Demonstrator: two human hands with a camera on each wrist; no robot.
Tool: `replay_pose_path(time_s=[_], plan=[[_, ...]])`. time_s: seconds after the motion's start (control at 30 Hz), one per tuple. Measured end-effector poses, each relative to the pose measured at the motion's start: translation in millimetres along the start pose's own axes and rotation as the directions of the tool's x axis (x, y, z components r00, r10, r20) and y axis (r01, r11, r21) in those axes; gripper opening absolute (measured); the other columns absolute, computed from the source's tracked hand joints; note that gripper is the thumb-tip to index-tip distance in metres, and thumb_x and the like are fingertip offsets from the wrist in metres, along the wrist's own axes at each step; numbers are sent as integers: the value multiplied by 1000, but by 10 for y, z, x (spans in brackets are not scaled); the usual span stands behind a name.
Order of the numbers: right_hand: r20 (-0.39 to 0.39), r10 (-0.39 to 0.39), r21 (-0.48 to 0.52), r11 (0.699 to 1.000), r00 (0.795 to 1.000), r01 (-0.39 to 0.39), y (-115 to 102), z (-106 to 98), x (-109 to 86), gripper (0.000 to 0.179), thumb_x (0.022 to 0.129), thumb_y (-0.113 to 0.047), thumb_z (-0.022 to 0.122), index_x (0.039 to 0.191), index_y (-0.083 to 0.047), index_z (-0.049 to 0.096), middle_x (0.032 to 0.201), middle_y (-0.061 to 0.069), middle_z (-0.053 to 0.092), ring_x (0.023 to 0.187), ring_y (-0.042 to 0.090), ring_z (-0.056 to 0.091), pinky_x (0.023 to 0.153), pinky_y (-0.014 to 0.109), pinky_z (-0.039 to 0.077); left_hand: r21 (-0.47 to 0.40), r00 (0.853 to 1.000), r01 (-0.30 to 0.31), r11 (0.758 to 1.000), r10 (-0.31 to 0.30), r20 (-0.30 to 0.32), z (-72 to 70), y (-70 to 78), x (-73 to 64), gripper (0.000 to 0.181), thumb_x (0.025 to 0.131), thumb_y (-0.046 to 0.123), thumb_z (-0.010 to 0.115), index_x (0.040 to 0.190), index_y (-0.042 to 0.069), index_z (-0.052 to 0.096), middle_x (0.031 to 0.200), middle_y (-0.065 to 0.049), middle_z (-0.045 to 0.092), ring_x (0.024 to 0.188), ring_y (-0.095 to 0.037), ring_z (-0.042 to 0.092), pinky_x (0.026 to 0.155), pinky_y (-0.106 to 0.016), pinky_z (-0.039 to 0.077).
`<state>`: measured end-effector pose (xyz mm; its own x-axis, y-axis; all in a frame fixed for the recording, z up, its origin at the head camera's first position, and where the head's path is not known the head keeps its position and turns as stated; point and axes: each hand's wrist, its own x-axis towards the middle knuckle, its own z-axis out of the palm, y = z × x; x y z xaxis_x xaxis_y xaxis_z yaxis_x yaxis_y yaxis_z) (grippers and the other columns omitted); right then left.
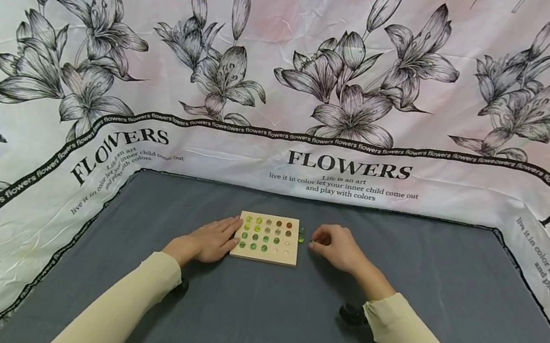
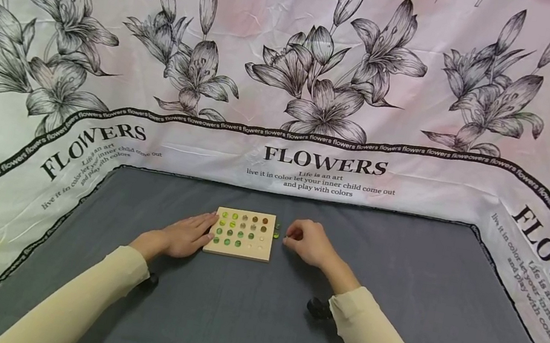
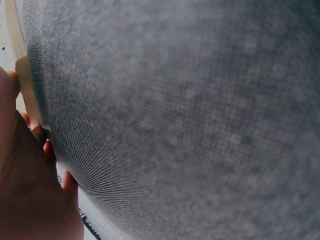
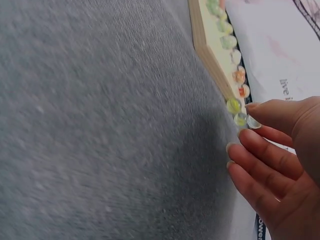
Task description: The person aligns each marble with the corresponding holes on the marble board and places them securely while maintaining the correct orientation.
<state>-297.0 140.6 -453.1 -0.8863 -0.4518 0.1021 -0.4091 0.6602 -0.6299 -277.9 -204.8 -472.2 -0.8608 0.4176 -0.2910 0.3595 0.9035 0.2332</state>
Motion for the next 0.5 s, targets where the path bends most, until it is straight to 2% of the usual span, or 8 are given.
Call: replay_pose_path(time_s=[0.33,0.5], plan=[[40,-52,58,997,998,49,-172,92,-88,12,93,-12,76,101,-3,74,88,0,71,78,12,64,69,32,53,-20,1000,-12,1000,11,-13,-11,19,-47,64,113,46,24,166,14,10,172,-6,10,158,-25,10,127,-45,15],[47,-107,84,991,993,102,-260,131,-86,9,93,-9,75,100,-3,74,87,0,71,76,12,64,67,29,53,-20,1000,-13,1000,13,-16,-19,21,-43,64,113,46,25,166,14,11,172,-5,11,158,-25,11,127,-44,16]])
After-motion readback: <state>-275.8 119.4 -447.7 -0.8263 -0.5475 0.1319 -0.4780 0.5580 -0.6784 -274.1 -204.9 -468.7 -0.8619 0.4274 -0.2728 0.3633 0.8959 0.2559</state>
